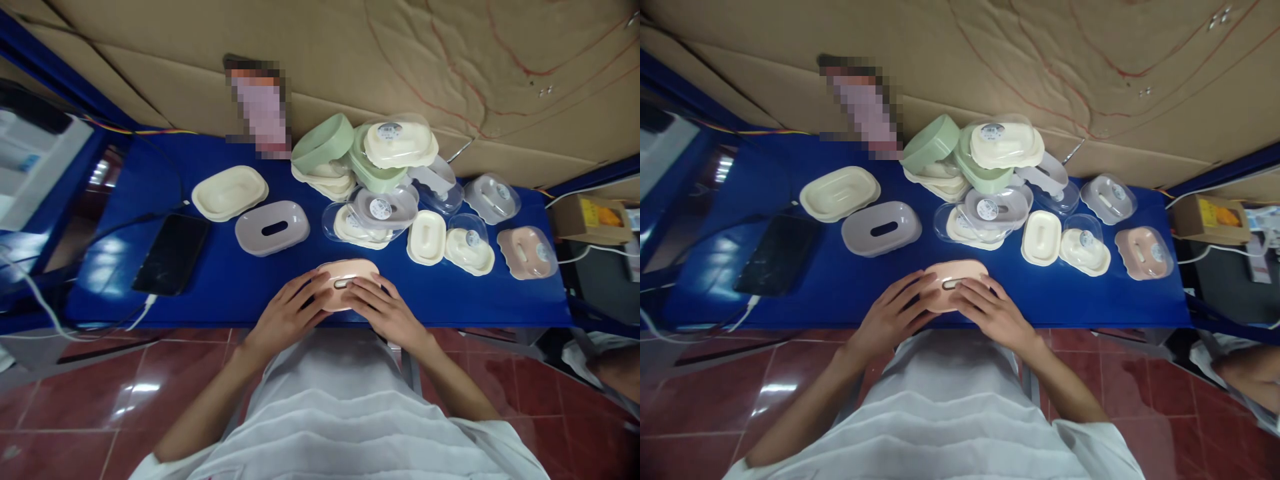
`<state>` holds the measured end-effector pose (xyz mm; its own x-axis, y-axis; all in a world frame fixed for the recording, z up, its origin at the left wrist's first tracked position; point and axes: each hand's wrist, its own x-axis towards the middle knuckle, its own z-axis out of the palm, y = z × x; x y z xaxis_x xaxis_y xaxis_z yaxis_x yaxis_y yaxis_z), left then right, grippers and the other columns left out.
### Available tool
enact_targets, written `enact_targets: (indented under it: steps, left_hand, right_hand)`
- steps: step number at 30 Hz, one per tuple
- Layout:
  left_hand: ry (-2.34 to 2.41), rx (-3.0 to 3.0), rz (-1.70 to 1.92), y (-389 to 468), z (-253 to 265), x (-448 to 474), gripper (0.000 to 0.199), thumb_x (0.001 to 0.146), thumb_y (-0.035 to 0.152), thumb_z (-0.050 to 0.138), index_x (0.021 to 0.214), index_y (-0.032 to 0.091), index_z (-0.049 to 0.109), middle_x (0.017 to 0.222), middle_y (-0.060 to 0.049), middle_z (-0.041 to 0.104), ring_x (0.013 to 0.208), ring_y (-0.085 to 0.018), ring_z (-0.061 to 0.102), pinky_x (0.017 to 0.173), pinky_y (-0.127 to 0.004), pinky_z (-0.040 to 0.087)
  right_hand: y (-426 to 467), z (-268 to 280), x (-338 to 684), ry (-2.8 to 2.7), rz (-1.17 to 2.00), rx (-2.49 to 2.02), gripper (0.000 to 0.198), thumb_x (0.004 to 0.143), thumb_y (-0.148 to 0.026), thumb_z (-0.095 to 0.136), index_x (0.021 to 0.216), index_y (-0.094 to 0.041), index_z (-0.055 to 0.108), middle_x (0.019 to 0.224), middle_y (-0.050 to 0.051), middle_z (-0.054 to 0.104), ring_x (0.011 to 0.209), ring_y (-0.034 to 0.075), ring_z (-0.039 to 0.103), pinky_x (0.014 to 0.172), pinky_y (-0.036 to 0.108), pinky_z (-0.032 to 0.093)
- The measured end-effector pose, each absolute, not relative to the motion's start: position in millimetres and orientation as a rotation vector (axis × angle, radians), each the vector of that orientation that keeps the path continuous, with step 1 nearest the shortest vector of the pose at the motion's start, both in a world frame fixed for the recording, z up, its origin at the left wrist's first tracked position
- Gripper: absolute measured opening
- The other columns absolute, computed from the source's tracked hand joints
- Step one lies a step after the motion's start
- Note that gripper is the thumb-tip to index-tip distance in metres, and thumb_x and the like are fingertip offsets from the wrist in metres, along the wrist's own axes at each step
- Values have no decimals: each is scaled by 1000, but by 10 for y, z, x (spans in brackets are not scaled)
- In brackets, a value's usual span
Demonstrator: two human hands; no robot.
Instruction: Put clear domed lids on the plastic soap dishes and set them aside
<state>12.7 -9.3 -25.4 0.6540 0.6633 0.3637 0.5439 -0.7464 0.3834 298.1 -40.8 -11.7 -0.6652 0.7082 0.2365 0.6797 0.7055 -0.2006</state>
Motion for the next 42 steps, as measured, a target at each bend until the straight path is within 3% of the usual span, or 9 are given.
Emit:
enact_targets:
  steps: [5,11,15,19,21,25,31,38,42]
  left_hand:
    - [1026,2585,756,-79,-265,151,43,100,26,75,141,20,65,159,-17,60,151,-35,55,120,-52,56]
    - [1040,2619,689,-84,-278,140,36,100,26,75,136,26,69,154,-14,65,145,-34,60,116,-53,57]
    - [1054,2522,721,-93,-261,157,35,99,31,77,133,26,69,159,-16,58,145,-35,59,115,-54,57]
    - [1056,2355,782,-60,-240,215,37,98,34,79,132,23,68,166,-21,46,152,-37,51,119,-55,54]
    - [1050,2281,792,-29,-233,247,43,99,33,77,139,24,64,165,-19,49,153,-34,51,122,-55,52]
    - [1073,2066,758,39,-250,261,71,97,36,80,159,28,45,168,-16,47,156,-31,48,127,-51,48]
    - [1090,1859,804,114,-357,159,98,90,47,86,169,31,29,170,-17,45,155,-34,50,127,-54,46]
    - [993,2009,607,201,-233,106,85,97,44,79,168,36,33,171,-11,45,158,-31,47,129,-51,45]
    - [1017,2029,619,165,-240,85,74,98,46,77,162,34,43,169,-11,48,155,-30,51,125,-49,49]
  right_hand:
    - [-303,-140,3020,-2642,157,-1087,44,108,-10,53,149,-25,63,154,5,66,150,22,55,134,51,36]
    - [-311,-214,3030,-2623,214,-997,48,104,-9,63,149,-26,64,156,7,64,156,24,49,134,56,37]
    - [-213,-118,3101,-2499,40,-1111,49,104,-33,70,152,-31,60,158,9,62,157,28,48,132,58,38]
    - [192,37,3124,-2169,-242,-1547,73,99,-52,74,163,-30,47,173,19,39,164,42,32,127,68,36]
    - [407,93,3121,-2120,-251,-1629,74,100,-50,72,165,-27,44,173,21,36,162,44,34,125,69,39]
    - [466,159,3187,-2085,-111,-1548,65,104,-42,68,164,-32,45,167,15,48,155,37,47,126,62,45]
    - [-130,36,3300,-2271,268,-1157,71,102,-35,71,167,-34,41,169,14,43,160,40,40,124,65,47]
    - [-176,-172,3249,-2485,394,-1006,73,105,-30,65,171,-31,34,174,15,37,167,40,24,125,66,45]
    - [-113,-174,3256,-2573,319,-964,75,105,-29,66,172,-32,34,176,12,35,168,41,20,126,67,44]
